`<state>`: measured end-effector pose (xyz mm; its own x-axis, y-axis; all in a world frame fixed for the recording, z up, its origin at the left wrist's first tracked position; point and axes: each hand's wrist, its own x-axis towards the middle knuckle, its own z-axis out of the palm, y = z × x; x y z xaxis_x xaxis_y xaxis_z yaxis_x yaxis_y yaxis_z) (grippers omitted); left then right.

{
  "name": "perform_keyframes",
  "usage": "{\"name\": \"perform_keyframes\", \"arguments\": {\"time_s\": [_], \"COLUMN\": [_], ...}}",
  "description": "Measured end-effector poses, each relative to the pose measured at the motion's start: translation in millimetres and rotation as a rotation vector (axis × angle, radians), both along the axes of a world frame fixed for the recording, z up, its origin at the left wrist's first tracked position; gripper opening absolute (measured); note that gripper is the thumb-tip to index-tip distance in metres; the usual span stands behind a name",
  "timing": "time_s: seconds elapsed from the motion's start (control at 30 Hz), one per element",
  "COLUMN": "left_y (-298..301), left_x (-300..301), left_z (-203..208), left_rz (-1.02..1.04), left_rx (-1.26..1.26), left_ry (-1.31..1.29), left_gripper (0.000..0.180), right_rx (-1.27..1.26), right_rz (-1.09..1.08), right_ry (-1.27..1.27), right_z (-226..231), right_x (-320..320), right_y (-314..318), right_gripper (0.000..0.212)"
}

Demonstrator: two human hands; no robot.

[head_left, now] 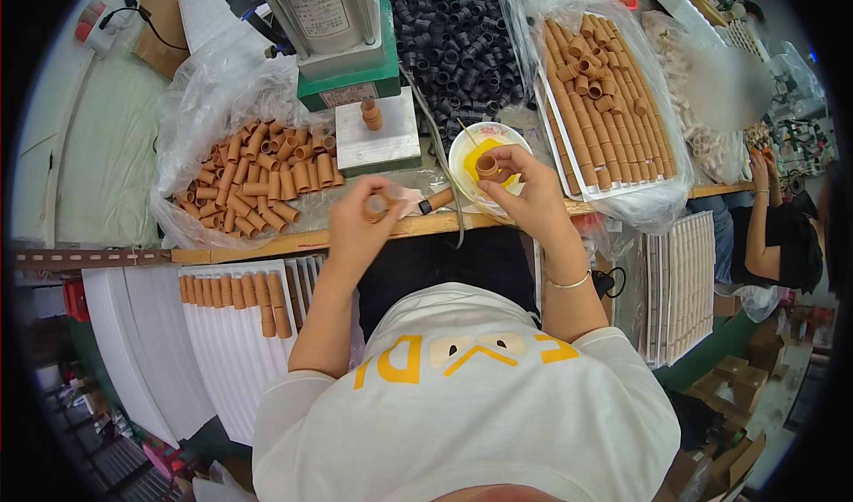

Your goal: Apply adhesive to small cylindrical components and insert black pins or rods into them at a manufacturing station.

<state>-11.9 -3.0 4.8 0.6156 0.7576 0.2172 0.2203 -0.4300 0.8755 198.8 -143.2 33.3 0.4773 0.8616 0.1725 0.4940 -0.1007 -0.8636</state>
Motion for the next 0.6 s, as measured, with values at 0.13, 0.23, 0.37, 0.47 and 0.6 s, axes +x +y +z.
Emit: {"name": "perform_keyframes", "arguments": {"time_s": [0.13, 0.23, 0.37, 0.47, 0.6], "left_y": [-8.8, -7.0, 5.7, 14.5, 8.3], "left_x": [33.7, 46.0, 35.9, 21.7, 19.4], "left_z": [3.5, -10.3, -1.3, -7.6, -14.9], "left_rz": [-0.206, -0.259, -0.209, -0.13, -0.009], "left_rx": [0.319, 0.34, 0.172, -0.11, -0.585], "left_ry": [0.293, 0.507, 0.416, 0.085, -0.384], "left_gripper": [0.03, 0.03, 0.033, 0.029, 0.027], "right_rx": [-0.021, 0.0, -0.03, -0.107, -0.16], "right_rz": [0.021, 0.037, 0.081, 0.16, 0.227], "right_ry": [-0.006, -0.054, -0.042, -0.018, -0.001], "right_z": [3.3, 2.4, -7.0, -8.7, -14.3], "right_x": [-8.5, -8.0, -11.0, -23.2, -46.5], "right_y": [-0.1, -0.8, -5.2, -1.6, 21.6], "right_gripper": [0.033, 0.033, 0.032, 0.031, 0.034]}}
